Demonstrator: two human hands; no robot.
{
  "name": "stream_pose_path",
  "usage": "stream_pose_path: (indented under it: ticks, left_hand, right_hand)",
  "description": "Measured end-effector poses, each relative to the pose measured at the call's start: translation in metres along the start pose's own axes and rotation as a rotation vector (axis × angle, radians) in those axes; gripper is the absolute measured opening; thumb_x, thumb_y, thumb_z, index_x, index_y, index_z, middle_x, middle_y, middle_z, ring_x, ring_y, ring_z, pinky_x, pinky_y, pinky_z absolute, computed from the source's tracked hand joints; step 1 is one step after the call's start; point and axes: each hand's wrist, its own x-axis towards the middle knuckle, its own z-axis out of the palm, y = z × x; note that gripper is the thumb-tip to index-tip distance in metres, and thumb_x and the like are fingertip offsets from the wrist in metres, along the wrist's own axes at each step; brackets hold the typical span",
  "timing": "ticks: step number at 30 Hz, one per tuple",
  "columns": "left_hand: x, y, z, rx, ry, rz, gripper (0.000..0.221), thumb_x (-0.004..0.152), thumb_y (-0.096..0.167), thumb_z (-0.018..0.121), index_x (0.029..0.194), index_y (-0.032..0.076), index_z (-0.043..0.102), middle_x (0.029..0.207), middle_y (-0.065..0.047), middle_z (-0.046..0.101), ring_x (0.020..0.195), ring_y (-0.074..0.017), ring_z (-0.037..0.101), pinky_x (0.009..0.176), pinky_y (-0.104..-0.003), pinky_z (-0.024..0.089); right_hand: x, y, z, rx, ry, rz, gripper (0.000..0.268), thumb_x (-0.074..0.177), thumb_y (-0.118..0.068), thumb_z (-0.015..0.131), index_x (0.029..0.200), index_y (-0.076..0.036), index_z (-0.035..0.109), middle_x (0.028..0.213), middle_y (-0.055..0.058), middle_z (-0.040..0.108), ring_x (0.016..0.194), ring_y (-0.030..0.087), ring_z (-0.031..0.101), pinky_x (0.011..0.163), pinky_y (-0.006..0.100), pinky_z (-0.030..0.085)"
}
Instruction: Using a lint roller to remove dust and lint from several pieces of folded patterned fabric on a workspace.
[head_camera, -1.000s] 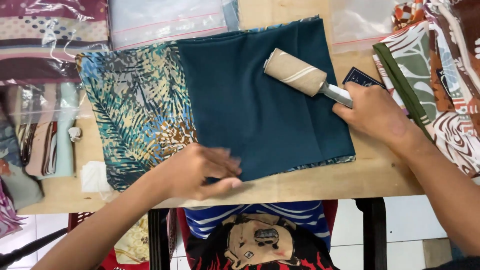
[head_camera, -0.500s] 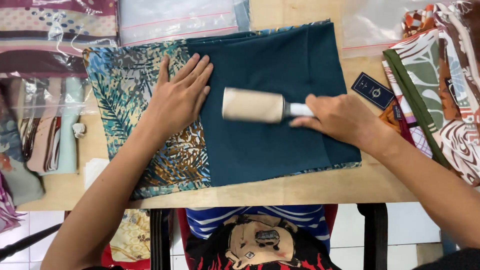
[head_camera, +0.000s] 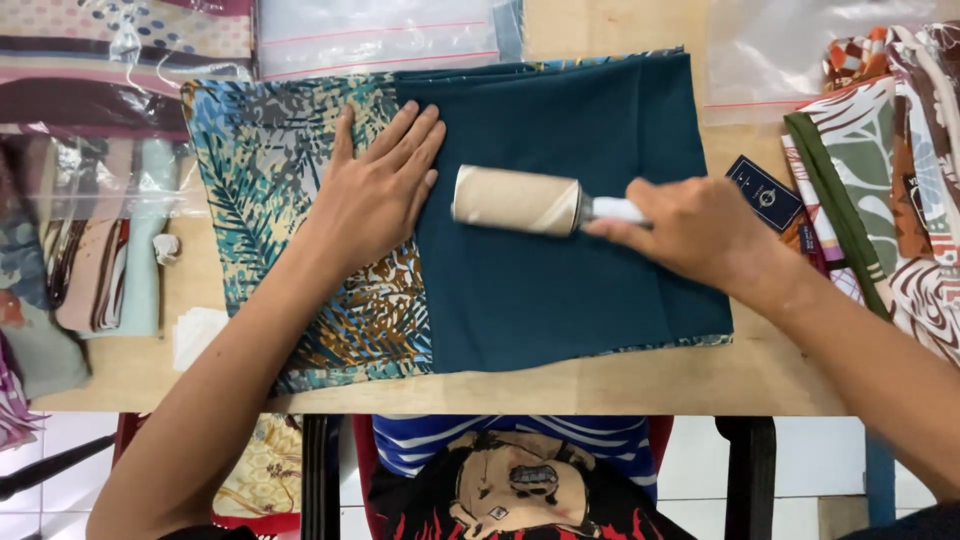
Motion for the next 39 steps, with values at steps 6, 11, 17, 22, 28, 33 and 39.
stream_pose_path:
  ticks: [6, 11, 17, 22, 28, 33, 39]
  left_hand:
    - [0.000, 0.000, 0.000, 0.007, 0.004, 0.002, 0.047, 0.114, 0.022, 0.047, 0.156, 0.001, 0.051, 0.159, -0.017, 0.052, 0.150, -0.0319, 0.043, 0.114, -0.072, 0.025]
    - [0.004, 0.015, -0.003, -0.011, -0.018, -0.071, 0.047, 0.110, 0.019, 0.048, 0.153, 0.001, 0.052, 0.158, -0.018, 0.052, 0.150, -0.0344, 0.041, 0.115, -0.072, 0.024]
    - [0.010, 0.036, -0.002, -0.075, -0.034, -0.051, 0.065, 0.107, 0.039, 0.042, 0.161, 0.004, 0.035, 0.167, -0.015, 0.036, 0.156, -0.0371, 0.028, 0.122, -0.065, 0.021]
    - [0.011, 0.037, 0.003, -0.005, -0.080, -0.061, 0.091, 0.101, 0.075, 0.039, 0.163, 0.009, 0.039, 0.169, -0.014, 0.033, 0.157, -0.0352, 0.025, 0.122, -0.064, 0.018]
    - [0.012, 0.039, 0.001, 0.029, -0.093, -0.060, 0.093, 0.100, 0.077, 0.039, 0.163, 0.009, 0.040, 0.169, -0.013, 0.033, 0.156, -0.0345, 0.026, 0.121, -0.064, 0.020]
    - [0.013, 0.039, 0.001, 0.026, -0.087, -0.074, 0.092, 0.099, 0.077, 0.041, 0.162, 0.010, 0.041, 0.169, -0.013, 0.034, 0.156, -0.0340, 0.027, 0.121, -0.063, 0.020]
    - [0.014, 0.040, -0.001, 0.033, -0.099, -0.066, 0.091, 0.099, 0.076, 0.041, 0.162, 0.009, 0.041, 0.168, -0.014, 0.034, 0.156, -0.0341, 0.027, 0.119, -0.065, 0.024]
  right_hand:
    - [-0.026, -0.024, -0.011, 0.209, -0.013, -0.396, 0.060, 0.092, -0.072, 0.064, 0.074, -0.017, 0.051, 0.053, -0.004, 0.055, 0.039, 0.016, 0.055, 0.033, 0.034, 0.033]
    - [-0.032, 0.016, -0.018, 0.330, 0.012, -0.295, 0.048, 0.092, -0.057, 0.069, 0.071, -0.017, 0.054, 0.052, -0.004, 0.052, 0.038, 0.012, 0.047, 0.036, 0.033, 0.037]
    - [-0.044, 0.088, 0.022, 0.023, 0.001, -0.039, 0.051, 0.100, -0.058, 0.063, 0.073, -0.014, 0.059, 0.057, 0.000, 0.057, 0.050, 0.019, 0.055, 0.048, 0.036, 0.042]
    - [-0.031, 0.110, 0.043, -0.081, 0.059, 0.071, 0.058, 0.107, -0.060, 0.060, 0.074, -0.012, 0.056, 0.067, 0.005, 0.058, 0.059, 0.026, 0.060, 0.056, 0.041, 0.045]
    - [-0.005, 0.120, 0.024, -0.094, -0.141, 0.610, 0.088, 0.121, -0.075, 0.028, 0.088, -0.003, 0.066, 0.063, 0.016, 0.060, 0.057, 0.032, 0.062, 0.045, 0.042, 0.044]
    - [-0.029, 0.133, 0.020, 0.057, -0.025, 0.277, 0.068, 0.112, -0.061, 0.041, 0.081, -0.004, 0.060, 0.055, 0.006, 0.048, 0.046, 0.023, 0.054, 0.041, 0.037, 0.041]
    - [-0.042, 0.133, 0.047, -0.081, -0.017, 0.234, 0.066, 0.110, -0.068, 0.042, 0.079, -0.011, 0.053, 0.064, 0.006, 0.053, 0.056, 0.026, 0.057, 0.049, 0.040, 0.040]
